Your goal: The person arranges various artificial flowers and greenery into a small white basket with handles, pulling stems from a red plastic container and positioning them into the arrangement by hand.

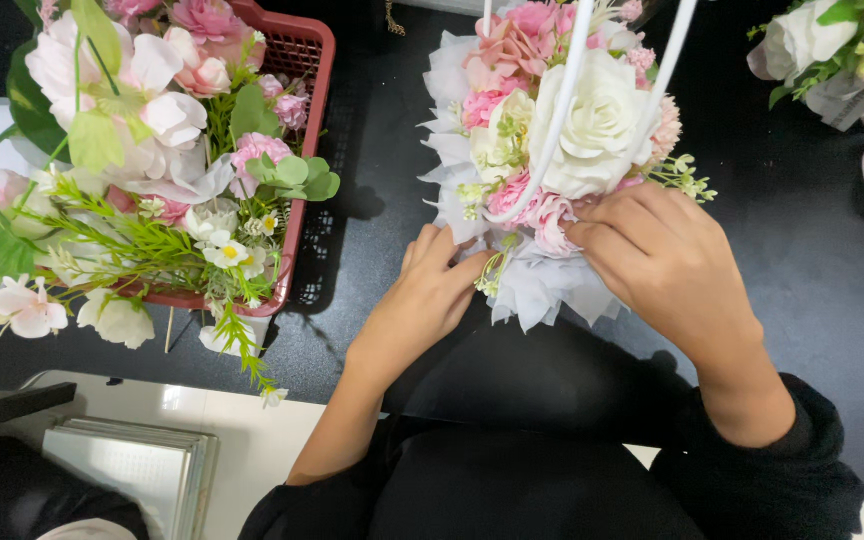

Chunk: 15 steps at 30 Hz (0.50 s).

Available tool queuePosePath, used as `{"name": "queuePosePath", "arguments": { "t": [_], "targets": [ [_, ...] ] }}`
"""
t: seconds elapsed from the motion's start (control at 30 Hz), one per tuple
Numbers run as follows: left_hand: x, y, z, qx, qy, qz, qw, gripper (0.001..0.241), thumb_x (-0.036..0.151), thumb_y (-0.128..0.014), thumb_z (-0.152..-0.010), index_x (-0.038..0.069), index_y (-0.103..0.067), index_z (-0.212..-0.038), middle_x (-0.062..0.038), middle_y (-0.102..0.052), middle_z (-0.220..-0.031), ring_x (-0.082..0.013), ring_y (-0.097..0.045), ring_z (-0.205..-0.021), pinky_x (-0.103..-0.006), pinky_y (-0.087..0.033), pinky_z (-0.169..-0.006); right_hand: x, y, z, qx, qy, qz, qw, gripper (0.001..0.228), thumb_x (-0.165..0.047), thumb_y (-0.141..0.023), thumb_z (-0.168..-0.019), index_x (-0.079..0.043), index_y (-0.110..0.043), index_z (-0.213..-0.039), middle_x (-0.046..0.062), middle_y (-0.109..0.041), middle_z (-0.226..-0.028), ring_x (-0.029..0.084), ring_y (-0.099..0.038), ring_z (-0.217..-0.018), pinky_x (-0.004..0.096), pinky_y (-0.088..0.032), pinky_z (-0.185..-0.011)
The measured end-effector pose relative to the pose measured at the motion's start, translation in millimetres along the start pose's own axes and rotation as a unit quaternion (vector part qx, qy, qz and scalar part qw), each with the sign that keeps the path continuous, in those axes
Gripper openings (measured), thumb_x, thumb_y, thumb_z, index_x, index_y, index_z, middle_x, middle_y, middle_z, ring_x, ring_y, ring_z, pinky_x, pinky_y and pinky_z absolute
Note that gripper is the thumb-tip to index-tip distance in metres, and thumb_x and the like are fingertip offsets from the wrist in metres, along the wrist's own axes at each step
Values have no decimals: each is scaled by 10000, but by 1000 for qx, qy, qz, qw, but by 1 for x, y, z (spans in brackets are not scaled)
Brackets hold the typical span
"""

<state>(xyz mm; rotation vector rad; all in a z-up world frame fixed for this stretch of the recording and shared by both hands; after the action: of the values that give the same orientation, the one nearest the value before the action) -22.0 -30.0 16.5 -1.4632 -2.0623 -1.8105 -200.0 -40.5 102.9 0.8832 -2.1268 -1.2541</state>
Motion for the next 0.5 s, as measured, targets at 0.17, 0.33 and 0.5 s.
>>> {"name": "queuePosePath", "arguments": {
  "t": [0.17, 0.33, 0.5],
  "targets": [
    [3, 1, -1, 9, -4, 3, 1000, 176, -36, -501, -859, 34, -502, -1019, -148, -416, -1032, -320, -399, -889, -410, -402, -747, -1, 2, -2, -17, -2, 13, 1000, 120, 9, -636, -923, -60, -576, -845, 63, -535, -820, 260, -512, -731, 353, -442, -661],
    [5, 0, -2, 2, -2, 3, 1000, 121, -35, -511, -856, 21, -492, -962, -148, -412, -1010, -304, -386, -858, -401, -384, -730, -1, 4, -6, -10, 5, 4, 1000, 140, 72, -610, -916, -33, -575, -832, 78, -493, -780, 263, -475, -701, 354, -414, -620],
    [5, -2, -2, 2, -4, 16, 1000, 132, -53, -506, -848, 28, -498, -951, -150, -408, -1003, -306, -395, -867, -388, -380, -731, -1, 2, -8, -31, 11, 34, 999, 155, 8, -636, -931, -68, -550, -826, 50, -482, -781, 243, -481, -722, 346, -398, -627]
  ]
}}
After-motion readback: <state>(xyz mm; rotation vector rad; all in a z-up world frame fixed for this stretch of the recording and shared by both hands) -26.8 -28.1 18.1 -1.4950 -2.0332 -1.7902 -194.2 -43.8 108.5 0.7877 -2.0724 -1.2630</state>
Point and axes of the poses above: each hand's wrist, its own z-axis away from the middle knuckle, its own y-axis out of the back of the hand, x = y × z, the point moved 4 cm from there along -z, towards the middle knuckle
